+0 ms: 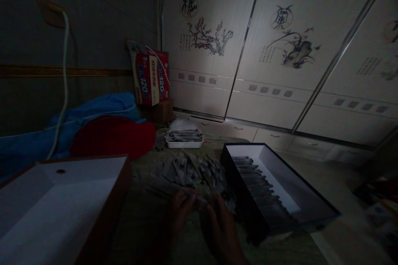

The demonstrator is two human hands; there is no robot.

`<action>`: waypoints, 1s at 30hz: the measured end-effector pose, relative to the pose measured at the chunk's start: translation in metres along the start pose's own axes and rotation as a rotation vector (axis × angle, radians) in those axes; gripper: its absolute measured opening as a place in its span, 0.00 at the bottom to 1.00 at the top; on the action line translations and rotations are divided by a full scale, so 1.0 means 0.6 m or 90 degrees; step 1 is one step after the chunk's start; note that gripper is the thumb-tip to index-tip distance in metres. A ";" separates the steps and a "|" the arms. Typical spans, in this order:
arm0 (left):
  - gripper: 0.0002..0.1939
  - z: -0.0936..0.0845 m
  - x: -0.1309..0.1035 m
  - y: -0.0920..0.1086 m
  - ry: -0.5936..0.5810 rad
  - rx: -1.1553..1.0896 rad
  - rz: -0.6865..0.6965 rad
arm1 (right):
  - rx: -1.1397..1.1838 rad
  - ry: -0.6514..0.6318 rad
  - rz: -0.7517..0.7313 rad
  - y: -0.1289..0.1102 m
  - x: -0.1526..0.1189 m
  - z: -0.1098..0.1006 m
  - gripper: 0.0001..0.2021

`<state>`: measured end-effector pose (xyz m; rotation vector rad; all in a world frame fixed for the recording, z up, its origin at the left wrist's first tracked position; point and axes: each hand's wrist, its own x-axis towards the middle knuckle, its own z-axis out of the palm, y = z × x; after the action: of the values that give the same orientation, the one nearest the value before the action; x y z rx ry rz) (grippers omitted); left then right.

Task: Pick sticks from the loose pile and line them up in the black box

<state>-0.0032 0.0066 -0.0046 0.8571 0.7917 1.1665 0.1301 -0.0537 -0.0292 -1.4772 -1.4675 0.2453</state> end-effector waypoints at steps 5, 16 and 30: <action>0.19 0.007 -0.003 0.009 -0.008 -0.001 -0.016 | -0.002 0.024 -0.037 -0.006 0.004 -0.004 0.20; 0.19 0.003 0.003 0.005 -0.008 0.002 -0.023 | 0.002 0.031 -0.010 -0.013 0.006 -0.009 0.18; 0.18 0.002 0.002 0.002 -0.001 0.036 0.001 | -0.023 0.066 -0.020 0.012 -0.010 0.008 0.17</action>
<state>-0.0025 0.0078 -0.0031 0.9048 0.8262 1.1494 0.1300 -0.0545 -0.0395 -1.4733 -1.4175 0.1218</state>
